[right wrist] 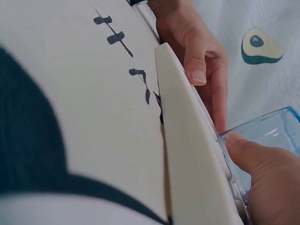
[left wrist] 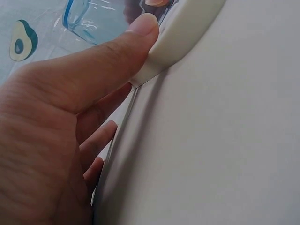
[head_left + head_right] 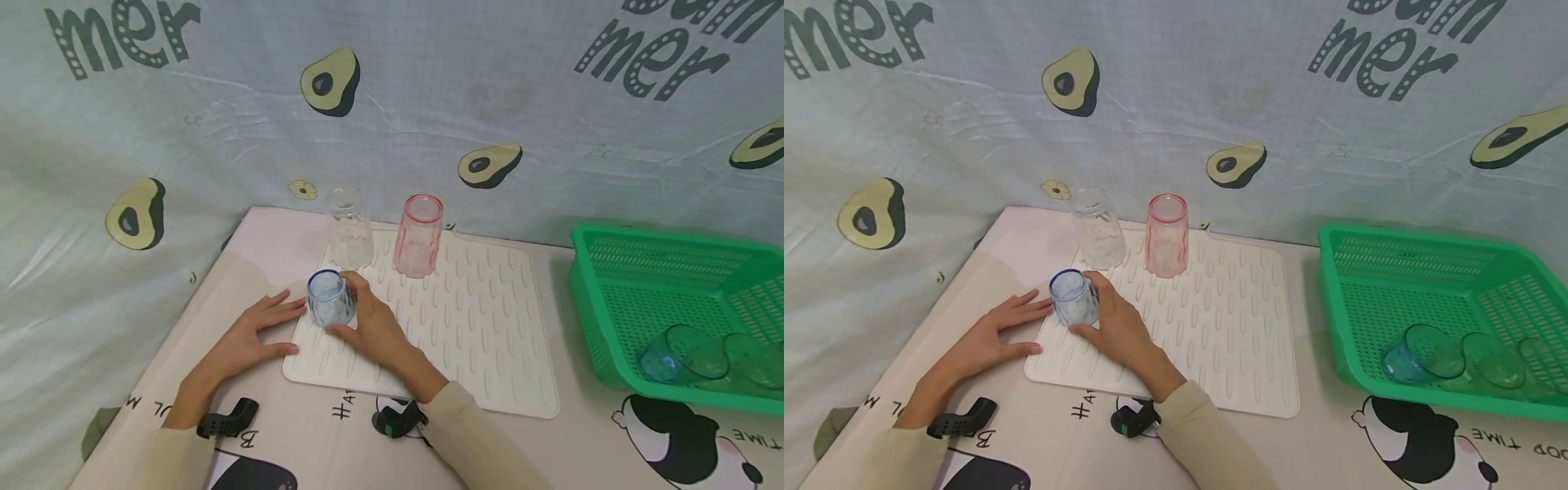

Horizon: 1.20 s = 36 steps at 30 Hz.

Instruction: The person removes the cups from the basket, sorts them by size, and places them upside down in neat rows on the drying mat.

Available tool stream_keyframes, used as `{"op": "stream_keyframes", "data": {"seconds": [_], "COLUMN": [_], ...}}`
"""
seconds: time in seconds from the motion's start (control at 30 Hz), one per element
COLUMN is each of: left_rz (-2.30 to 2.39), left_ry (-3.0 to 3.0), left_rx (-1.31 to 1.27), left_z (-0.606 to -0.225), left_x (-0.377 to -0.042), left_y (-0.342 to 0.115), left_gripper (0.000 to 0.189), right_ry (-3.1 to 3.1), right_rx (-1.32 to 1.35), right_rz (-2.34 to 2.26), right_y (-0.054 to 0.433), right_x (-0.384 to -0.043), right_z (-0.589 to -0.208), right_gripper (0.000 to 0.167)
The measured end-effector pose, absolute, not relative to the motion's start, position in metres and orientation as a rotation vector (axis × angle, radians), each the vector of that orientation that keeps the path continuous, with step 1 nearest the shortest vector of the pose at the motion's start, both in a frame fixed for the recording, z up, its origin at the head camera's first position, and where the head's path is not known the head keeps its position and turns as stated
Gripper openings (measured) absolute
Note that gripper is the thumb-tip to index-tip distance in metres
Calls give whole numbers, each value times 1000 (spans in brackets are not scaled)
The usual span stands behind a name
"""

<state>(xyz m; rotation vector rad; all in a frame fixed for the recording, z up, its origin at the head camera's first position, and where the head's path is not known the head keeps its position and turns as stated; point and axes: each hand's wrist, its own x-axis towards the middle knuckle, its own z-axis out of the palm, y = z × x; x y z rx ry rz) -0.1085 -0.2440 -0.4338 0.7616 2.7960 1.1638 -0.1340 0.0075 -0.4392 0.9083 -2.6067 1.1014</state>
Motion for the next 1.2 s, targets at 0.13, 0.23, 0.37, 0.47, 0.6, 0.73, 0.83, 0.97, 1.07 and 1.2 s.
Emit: {"op": "stream_keyframes", "data": {"seconds": [0.13, 0.23, 0.37, 0.47, 0.6, 0.73, 0.83, 0.97, 1.07, 1.2], "left_rz": [1153, 1144, 1130, 1131, 1148, 1167, 1162, 1144, 1141, 1137], "left_ry": [2790, 2789, 2786, 2783, 2778, 2771, 2777, 2786, 2788, 2790], "left_rx": [765, 756, 733, 729, 739, 760, 759, 741, 731, 719], "left_z": [-432, -430, -427, -426, -429, -433, -434, -433, -431, -430], "left_x": [-111, -111, -111, -111, -112, -112, -111, -109, -108, -107], "left_y": [-242, -241, -239, -238, -237, -236, -236, -237, -239, -239], "left_gripper": [64, 64, 65, 65, 65, 65, 65, 65, 66, 67], "right_ry": [-2624, -2628, -2624, -2629, -2639, -2661, -2668, -2614, -2574, -2571], "right_rx": [901, 907, 916, 923, 938, 951, 947, 956, 965, 937], "right_rz": [1090, 1083, 1071, 1063, 1078, 1108, 1126, 1165, 1165, 1121], "right_y": [10, 11, 12, 12, 14, 17, 23, 38, 53, 76], "right_x": [-134, -133, -133, -133, -133, -132, -128, -121, -115, -108], "right_z": [-437, -436, -435, -435, -435, -432, -426, -410, -394, -375], "right_gripper": [92, 91, 91, 91, 91, 91, 90, 86, 82, 77]}}
